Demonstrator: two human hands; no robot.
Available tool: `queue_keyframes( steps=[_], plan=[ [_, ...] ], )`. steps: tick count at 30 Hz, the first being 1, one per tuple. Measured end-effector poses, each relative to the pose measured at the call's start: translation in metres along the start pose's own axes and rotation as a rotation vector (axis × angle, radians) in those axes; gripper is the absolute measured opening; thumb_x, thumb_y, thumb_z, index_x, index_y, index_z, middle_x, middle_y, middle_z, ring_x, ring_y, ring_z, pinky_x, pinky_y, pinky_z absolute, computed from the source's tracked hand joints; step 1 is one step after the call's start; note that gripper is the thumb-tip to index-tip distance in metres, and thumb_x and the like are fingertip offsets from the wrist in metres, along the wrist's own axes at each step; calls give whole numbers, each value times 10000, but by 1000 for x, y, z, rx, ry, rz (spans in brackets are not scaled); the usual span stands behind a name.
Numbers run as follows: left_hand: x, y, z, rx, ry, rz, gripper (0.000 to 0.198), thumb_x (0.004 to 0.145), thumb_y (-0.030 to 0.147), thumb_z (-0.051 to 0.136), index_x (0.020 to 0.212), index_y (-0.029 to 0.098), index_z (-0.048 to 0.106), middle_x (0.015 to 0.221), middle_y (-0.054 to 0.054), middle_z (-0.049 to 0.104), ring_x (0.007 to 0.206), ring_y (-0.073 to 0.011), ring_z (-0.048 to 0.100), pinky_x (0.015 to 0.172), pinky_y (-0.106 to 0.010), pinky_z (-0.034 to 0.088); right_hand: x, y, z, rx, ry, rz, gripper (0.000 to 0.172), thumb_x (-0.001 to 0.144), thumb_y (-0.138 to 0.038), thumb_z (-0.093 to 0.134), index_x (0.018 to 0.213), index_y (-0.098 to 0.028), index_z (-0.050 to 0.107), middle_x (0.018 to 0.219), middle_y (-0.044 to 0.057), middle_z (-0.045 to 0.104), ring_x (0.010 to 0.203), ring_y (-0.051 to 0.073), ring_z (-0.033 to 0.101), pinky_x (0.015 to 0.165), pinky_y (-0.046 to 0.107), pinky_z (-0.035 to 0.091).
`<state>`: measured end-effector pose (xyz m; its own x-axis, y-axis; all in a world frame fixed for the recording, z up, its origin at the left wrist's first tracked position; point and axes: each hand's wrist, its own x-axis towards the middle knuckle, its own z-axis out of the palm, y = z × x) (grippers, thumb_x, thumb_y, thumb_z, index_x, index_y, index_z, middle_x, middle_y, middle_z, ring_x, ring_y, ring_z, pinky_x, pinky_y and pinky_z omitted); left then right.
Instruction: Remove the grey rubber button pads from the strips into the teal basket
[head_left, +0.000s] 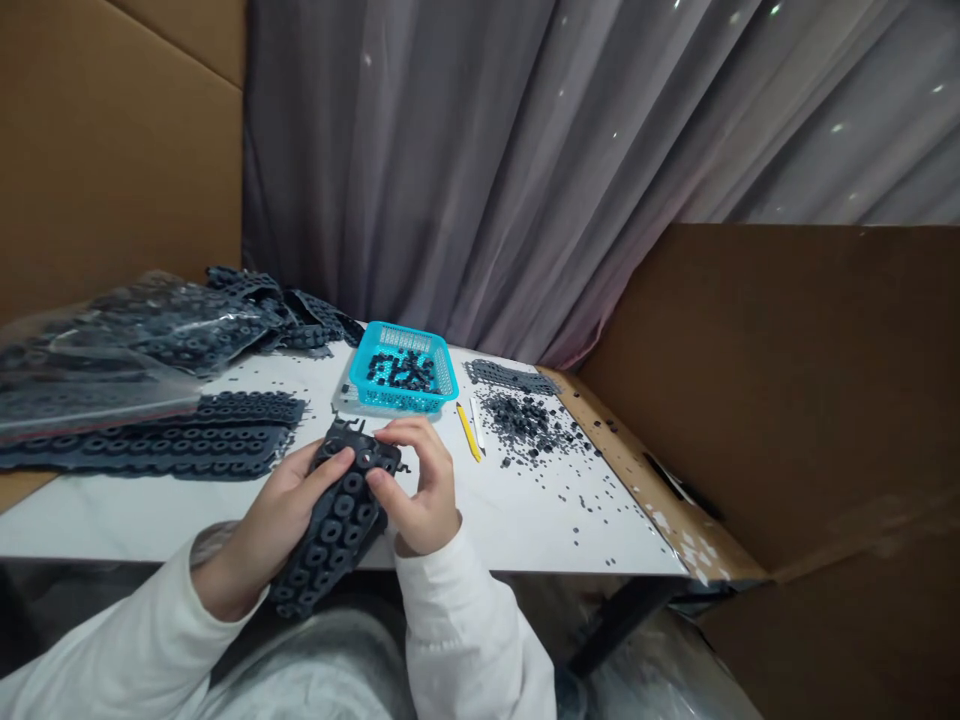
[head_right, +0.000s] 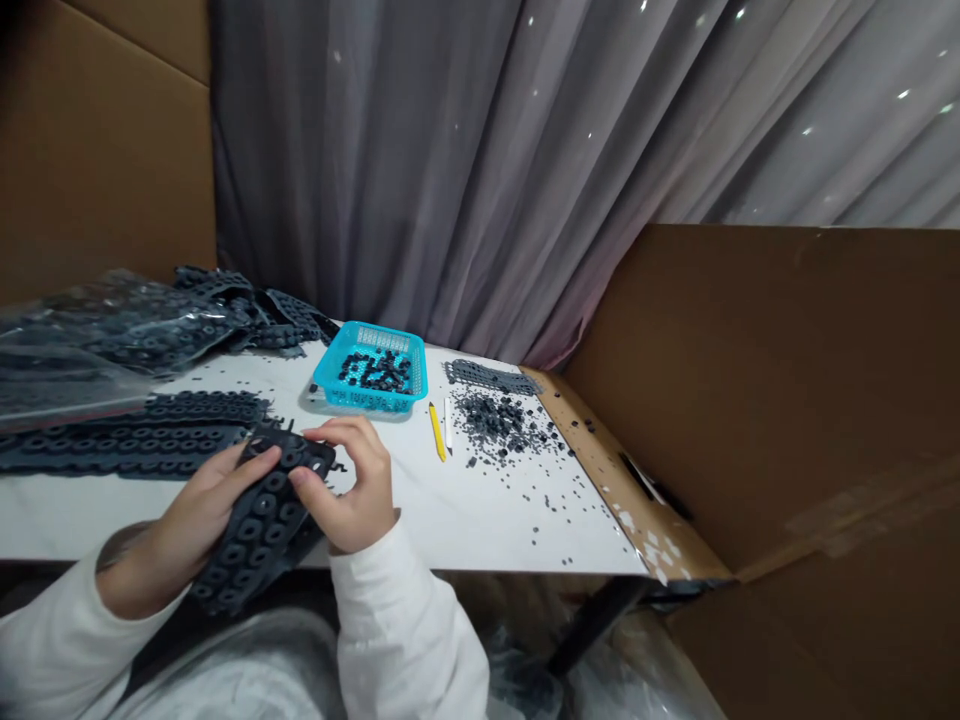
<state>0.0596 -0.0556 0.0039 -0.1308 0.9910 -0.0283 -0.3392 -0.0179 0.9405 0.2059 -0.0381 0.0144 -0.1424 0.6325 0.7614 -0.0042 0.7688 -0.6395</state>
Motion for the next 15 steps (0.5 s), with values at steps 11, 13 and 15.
queue_keyframes(
  steps=[11, 13, 15],
  plan=[
    [-10, -4, -1, 150, -76, 80, 405, 672, 576, 769, 800, 194, 729, 724, -34, 733, 747, -237, 672, 671, -281, 536, -11, -11, 1, -305, 250, -234, 46, 792, -198, 637, 792, -211, 594, 765, 18, 557, 754, 187, 553, 700, 341, 442],
    [-10, -5, -1, 192, -68, 119, 382, 689, 574, 754, 768, 202, 717, 711, -26, 723, 725, -225, 656, 658, -273, 533, -14, -14, 0, -343, 181, -233, 38, 801, -218, 642, 777, -208, 615, 773, 26, 588, 763, 190, 566, 726, 353, 441],
    [-8, -3, -2, 250, -70, 178, 356, 711, 564, 735, 744, 211, 704, 710, -22, 721, 715, -220, 647, 655, -269, 529, -12, -15, -1, -367, 109, -206, 39, 803, -238, 653, 811, -205, 634, 796, 33, 623, 781, 193, 576, 750, 360, 439]
  ],
)
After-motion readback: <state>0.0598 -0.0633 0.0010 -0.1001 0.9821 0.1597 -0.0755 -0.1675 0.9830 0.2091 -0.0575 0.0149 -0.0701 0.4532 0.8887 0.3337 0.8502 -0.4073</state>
